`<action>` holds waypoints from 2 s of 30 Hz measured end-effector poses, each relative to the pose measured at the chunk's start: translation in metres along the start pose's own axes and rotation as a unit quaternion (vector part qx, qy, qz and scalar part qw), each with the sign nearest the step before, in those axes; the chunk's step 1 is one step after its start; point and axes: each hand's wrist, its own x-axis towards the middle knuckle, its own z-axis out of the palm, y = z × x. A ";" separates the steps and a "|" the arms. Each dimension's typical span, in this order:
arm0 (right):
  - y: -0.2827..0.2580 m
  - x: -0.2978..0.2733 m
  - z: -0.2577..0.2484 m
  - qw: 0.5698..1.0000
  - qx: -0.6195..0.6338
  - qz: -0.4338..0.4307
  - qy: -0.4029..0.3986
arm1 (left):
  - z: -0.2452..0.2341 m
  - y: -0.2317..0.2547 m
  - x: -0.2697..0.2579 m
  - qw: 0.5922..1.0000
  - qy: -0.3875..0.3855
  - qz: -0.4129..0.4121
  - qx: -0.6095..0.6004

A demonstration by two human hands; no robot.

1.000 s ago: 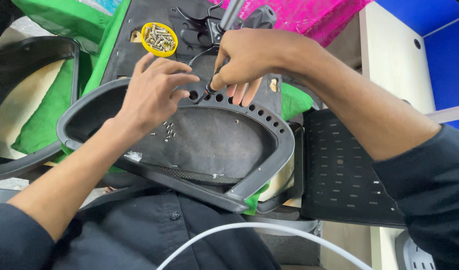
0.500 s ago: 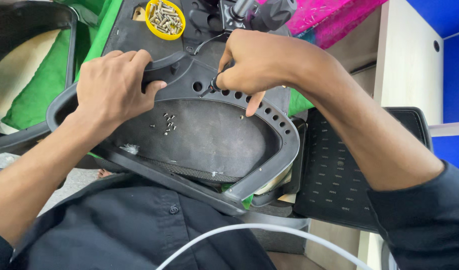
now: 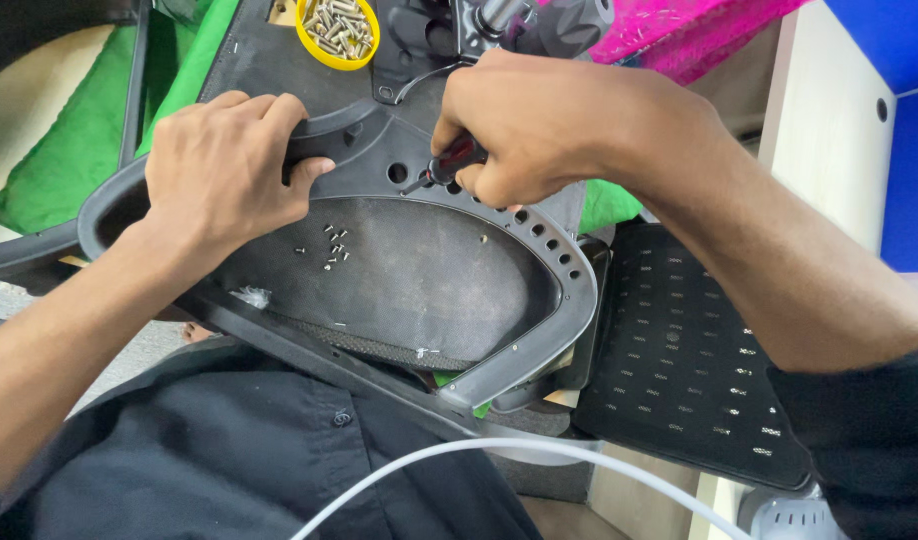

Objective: The person uses a screwdriver to remove multiple screws from a black plastic chair frame component. They systematically unscrew fasteners along the edge of the frame and place them aside, then lift the detached frame piece away from the chair base.

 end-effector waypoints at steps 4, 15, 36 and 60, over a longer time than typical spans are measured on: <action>0.001 0.000 0.002 0.999 -0.023 0.007 -0.041 | 0.001 0.001 0.000 1.000 0.001 0.000 0.013; -0.005 -0.005 0.016 0.977 -0.176 -0.107 0.050 | 0.000 0.001 0.001 1.000 0.000 -0.007 0.002; -0.034 -0.014 0.003 0.985 0.113 0.095 0.089 | 0.002 -0.001 0.000 1.000 0.017 0.006 -0.012; -0.015 0.000 0.006 1.000 -0.014 0.005 0.011 | 0.002 0.000 0.001 1.000 0.017 0.005 -0.013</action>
